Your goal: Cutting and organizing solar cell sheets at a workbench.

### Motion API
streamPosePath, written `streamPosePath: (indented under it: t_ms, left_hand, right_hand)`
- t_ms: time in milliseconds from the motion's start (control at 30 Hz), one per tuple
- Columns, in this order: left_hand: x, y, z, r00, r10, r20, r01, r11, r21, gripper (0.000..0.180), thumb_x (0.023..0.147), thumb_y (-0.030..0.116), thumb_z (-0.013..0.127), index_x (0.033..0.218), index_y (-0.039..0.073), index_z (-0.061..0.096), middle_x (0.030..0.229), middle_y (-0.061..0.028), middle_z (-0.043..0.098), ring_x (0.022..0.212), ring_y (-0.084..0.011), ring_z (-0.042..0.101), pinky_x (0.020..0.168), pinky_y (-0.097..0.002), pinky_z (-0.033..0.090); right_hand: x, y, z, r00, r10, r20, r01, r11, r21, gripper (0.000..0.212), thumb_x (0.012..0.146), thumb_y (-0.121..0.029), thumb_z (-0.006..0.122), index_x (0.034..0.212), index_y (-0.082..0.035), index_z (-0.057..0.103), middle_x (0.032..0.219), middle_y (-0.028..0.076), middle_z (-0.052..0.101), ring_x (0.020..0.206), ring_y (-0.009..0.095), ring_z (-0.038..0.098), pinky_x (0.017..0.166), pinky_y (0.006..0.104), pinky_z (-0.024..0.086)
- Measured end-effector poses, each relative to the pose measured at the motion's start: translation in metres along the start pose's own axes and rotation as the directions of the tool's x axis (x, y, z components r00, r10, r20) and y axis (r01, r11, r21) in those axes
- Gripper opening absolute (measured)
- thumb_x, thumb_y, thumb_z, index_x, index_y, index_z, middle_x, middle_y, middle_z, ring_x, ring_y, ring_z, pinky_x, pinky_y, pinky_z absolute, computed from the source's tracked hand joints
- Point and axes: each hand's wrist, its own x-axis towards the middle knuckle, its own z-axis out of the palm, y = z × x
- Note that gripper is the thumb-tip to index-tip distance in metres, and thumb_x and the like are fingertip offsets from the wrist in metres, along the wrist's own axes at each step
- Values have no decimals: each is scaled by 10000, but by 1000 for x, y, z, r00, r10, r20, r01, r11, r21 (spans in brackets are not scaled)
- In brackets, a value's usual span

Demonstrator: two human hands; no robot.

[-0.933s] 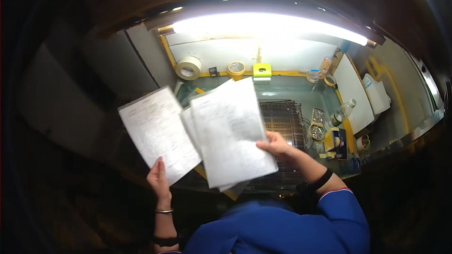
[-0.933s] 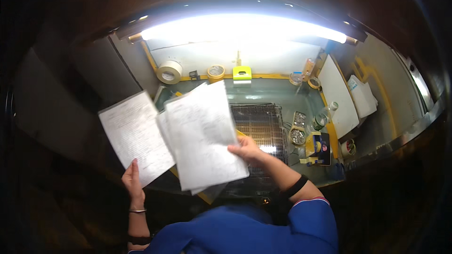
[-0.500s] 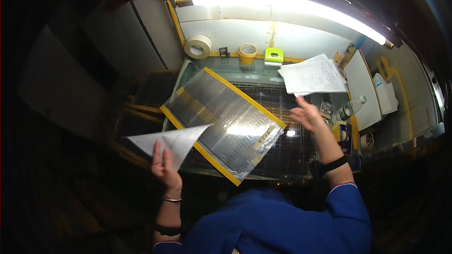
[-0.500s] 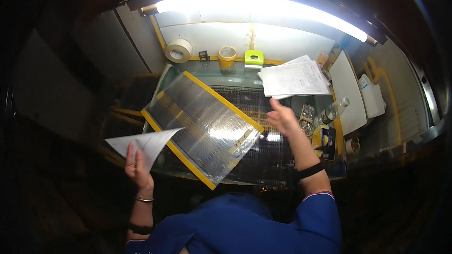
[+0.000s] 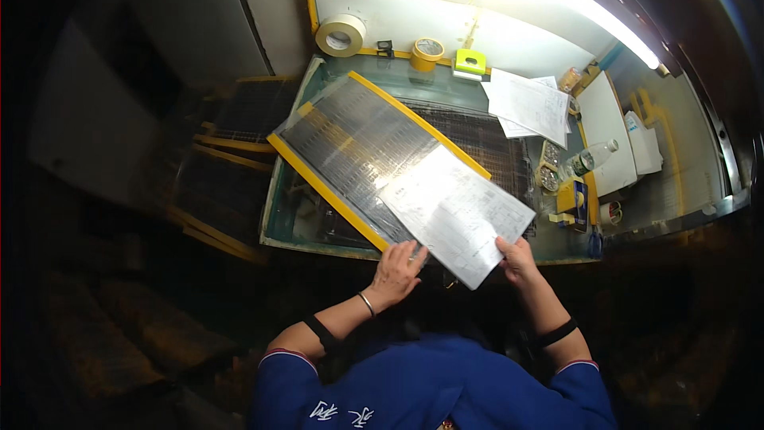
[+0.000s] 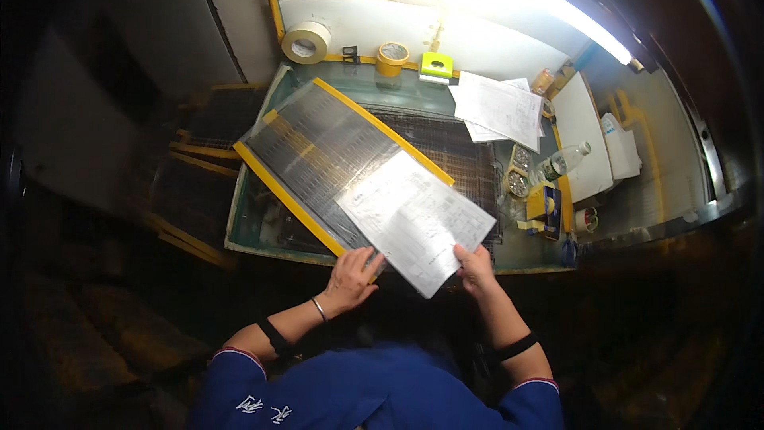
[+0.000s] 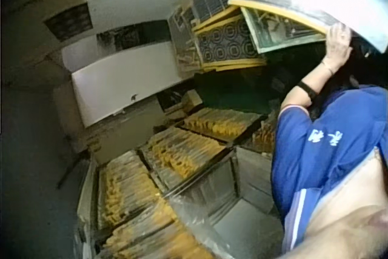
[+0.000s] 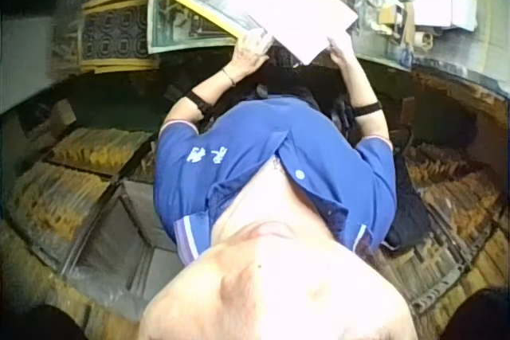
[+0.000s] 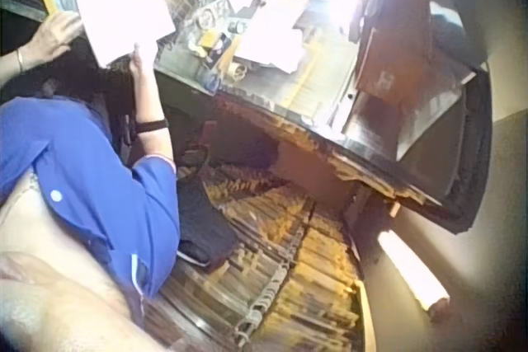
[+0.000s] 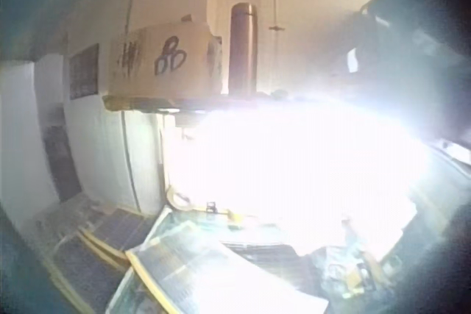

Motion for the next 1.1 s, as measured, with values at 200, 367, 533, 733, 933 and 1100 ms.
streamPosePath:
  t_ms: [200, 367, 533, 733, 933, 1100]
  left_hand:
    - [-2, -6, 23, 993, -94, 69, 86, 991, 102, 169, 687, 128, 603, 819, 28, 569, 829, -97, 553, 799, -244, 531, 656, -331, 425]
    - [6, -4, 22, 971, -218, -100, 213, 976, -51, 72, 680, 85, 546, 631, 32, 544, 685, -120, 529, 713, -273, 538, 618, -378, 454]
    - [26, -1, -11, 803, -580, -138, 498, 780, -380, 101, 677, 128, 620, 661, 29, 615, 687, -133, 586, 635, -256, 595, 588, -323, 477]
    - [42, 21, -40, 780, -470, -414, 315, 866, -389, 36, 689, 1, 628, 699, 22, 601, 719, -77, 582, 601, -163, 558, 518, -257, 448]
    - [36, 35, -42, 758, -326, -565, 212, 942, -260, 79, 665, -10, 636, 706, 30, 581, 724, -86, 578, 667, -238, 563, 590, -305, 454]
    - [19, 36, -37, 760, -367, -537, 246, 926, -286, 68, 670, 8, 638, 709, 31, 587, 720, -90, 580, 677, -240, 569, 606, -302, 456]
  right_hand:
    - [-45, -41, -104, 975, 18, 222, -36, 996, 78, 392, 809, -48, 532, 1170, 60, 420, 1130, 145, 518, 1013, 222, 522, 889, 319, 406]
    - [-86, -50, -165, 948, 222, 228, -214, 975, -58, 346, 779, -42, 568, 1097, 70, 494, 1046, 142, 572, 912, 220, 585, 800, 323, 468]
    - [-87, -24, -189, 901, 295, 318, -328, 943, 55, 333, 774, -34, 573, 1082, 71, 506, 1039, 157, 573, 898, 224, 592, 800, 334, 472]
    - [-44, -10, -184, 900, 297, 320, -330, 943, 52, 357, 783, -60, 576, 1105, 63, 482, 1036, 156, 573, 891, 235, 595, 813, 355, 470]
    - [14, -12, -135, 914, 266, 307, -252, 964, -83, 345, 803, -74, 559, 1116, 45, 475, 1036, 149, 571, 907, 228, 585, 822, 349, 466]
    - [53, -13, -42, 853, 220, 473, -230, 973, -37, 332, 848, -113, 521, 1152, -6, 442, 1073, 99, 543, 969, 177, 546, 843, 299, 457]
